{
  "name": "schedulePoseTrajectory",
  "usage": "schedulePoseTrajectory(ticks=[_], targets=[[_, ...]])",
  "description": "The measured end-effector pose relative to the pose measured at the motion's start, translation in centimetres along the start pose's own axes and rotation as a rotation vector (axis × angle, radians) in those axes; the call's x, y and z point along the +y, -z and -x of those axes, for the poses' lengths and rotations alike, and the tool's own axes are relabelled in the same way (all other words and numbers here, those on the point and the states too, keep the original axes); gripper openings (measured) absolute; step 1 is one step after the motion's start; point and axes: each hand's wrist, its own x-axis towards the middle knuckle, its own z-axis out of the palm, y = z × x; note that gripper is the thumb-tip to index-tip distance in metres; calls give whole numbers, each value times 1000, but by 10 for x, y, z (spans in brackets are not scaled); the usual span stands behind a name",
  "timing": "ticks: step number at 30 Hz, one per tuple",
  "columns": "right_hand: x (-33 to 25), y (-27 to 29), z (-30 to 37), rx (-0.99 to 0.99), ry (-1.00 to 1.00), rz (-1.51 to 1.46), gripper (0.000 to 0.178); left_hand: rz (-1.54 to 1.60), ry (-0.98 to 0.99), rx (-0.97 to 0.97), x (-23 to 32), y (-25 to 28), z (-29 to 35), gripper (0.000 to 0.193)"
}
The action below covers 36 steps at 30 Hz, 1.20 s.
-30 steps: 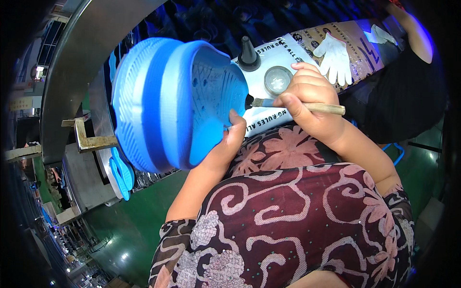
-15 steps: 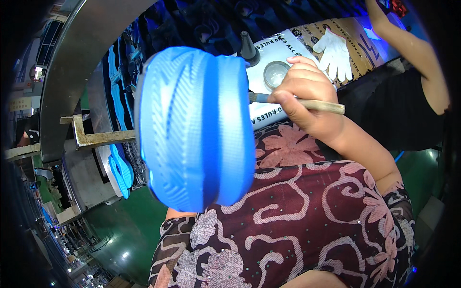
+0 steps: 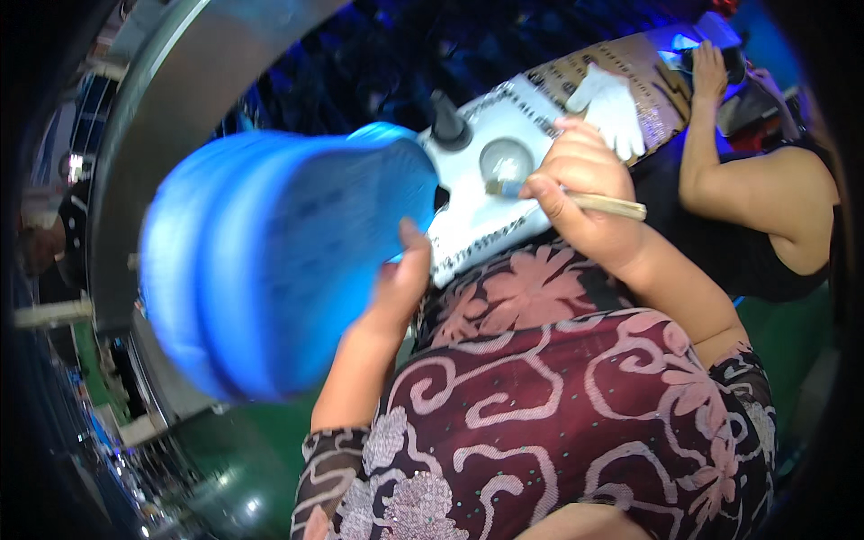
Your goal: The person dips a paintbrush into liquid and applies it across shoe soles, then places the soles onto an overhead conveyor belt.
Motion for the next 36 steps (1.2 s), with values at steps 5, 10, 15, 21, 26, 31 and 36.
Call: schedulePoseTrajectory(ticks=[5,10,15,21,26,31,36], targets=[[18,13,30,36,-212,-64,19,524,385,64,47,33,-32,56],[36,15,59,130,-301,-147,22,1045,755,-664,97,16,-98,71],[62,35,74,293,-413,-137,26,1221,550,-1040,154,-120,-263,43],[64,53,77,238,-536,-187,23,1655,820,-208,226,-225,-383,35],[83,59,91,243,-583,-295,24,1611,608,-481,175,-188,-268,35],[78,40,89,274,-687,-425,31,584,485,-428,44,-43,-135,13],[63,17,77,149,-774,-592,31,-586,439,91,-74,114,35,14]])
